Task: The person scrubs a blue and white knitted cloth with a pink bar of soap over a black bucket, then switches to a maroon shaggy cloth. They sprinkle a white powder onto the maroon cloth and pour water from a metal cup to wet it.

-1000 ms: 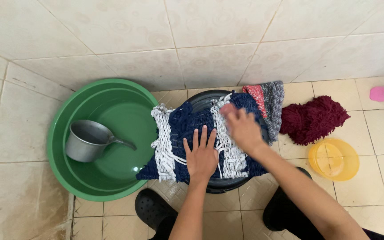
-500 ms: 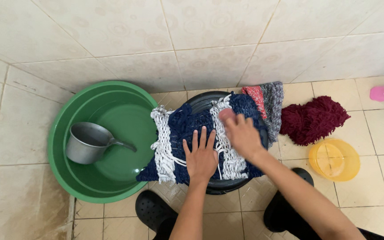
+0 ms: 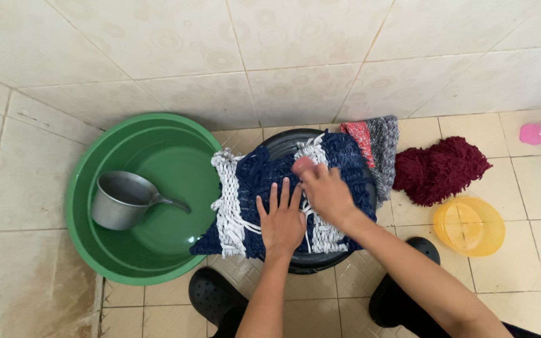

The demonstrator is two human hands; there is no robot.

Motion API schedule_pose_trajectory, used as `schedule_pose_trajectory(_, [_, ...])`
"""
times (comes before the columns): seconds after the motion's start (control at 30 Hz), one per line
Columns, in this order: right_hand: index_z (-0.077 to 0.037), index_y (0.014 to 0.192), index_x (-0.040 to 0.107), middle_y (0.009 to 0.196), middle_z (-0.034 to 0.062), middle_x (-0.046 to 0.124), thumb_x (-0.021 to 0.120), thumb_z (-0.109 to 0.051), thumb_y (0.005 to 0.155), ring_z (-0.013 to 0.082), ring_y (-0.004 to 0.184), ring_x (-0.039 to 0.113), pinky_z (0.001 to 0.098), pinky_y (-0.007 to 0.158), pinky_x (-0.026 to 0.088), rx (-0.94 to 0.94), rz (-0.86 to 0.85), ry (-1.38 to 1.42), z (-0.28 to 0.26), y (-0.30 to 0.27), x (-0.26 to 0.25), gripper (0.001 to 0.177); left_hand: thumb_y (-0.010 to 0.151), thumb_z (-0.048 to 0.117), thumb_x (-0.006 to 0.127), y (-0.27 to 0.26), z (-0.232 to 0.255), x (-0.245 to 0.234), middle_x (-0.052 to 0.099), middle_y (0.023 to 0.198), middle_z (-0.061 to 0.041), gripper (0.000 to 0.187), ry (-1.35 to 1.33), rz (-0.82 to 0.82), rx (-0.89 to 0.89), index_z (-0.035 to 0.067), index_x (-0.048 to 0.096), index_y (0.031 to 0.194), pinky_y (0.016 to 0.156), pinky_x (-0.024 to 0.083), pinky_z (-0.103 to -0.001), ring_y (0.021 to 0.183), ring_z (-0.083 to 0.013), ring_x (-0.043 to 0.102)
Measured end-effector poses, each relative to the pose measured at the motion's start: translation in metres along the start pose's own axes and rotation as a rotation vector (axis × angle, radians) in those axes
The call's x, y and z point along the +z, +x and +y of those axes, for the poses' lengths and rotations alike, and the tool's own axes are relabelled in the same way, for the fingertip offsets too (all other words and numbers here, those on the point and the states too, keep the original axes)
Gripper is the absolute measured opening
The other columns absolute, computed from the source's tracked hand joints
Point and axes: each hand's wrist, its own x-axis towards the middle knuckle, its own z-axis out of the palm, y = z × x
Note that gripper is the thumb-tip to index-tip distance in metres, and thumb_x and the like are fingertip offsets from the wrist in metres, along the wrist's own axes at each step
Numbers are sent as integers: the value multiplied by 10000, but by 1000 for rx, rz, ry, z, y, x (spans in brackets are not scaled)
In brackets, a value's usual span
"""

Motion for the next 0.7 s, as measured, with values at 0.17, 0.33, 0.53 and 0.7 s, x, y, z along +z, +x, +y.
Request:
schedule_pose_trajectory(0.17, [-182, 1244, 578, 1176, 211, 556, 601, -310, 981, 489, 1005, 562, 546, 800, 558, -41, -85, -61, -6, 12, -11, 293, 873, 279, 592, 0, -2, 4, 317, 1627, -96, 649, -16, 31, 1, 196, 450, 1501, 1184, 122, -639, 1509, -313, 245])
schedule_pose_trajectory(0.33, [-196, 1314, 551, 1171, 213, 547, 583, -288, 978, 470, 1024, 571, 549, 762, 566, 123, 10, -77, 3, 36, -15, 350, 910, 276, 562, -3, -4, 13, 332, 1626, -159, 642, -44, 174, -96, 65, 438, 1504, 1192, 143, -642, 1507, -300, 281])
schedule_pose_trajectory(0.53, [-178, 1280, 565, 1171, 235, 558, 599, -277, 966, 489, 1025, 570, 547, 780, 560, -8, 31, -47, -32, -7, 3, 331, 895, 225, 560, 1, -10, 27, 328, 1630, -147, 643, -18, 242, -139, 49, 434, 1501, 1176, 127, -660, 1512, -294, 265])
schedule_pose_trajectory(0.7, [-215, 1333, 548, 1162, 221, 563, 597, -291, 948, 471, 1001, 572, 551, 783, 553, -14, -160, 2, -50, -47, -2, 396, 861, 201, 616, -6, -18, 31, 346, 1623, -139, 662, -182, 300, -146, 51, 457, 1486, 1198, 138, -629, 1513, -297, 273])
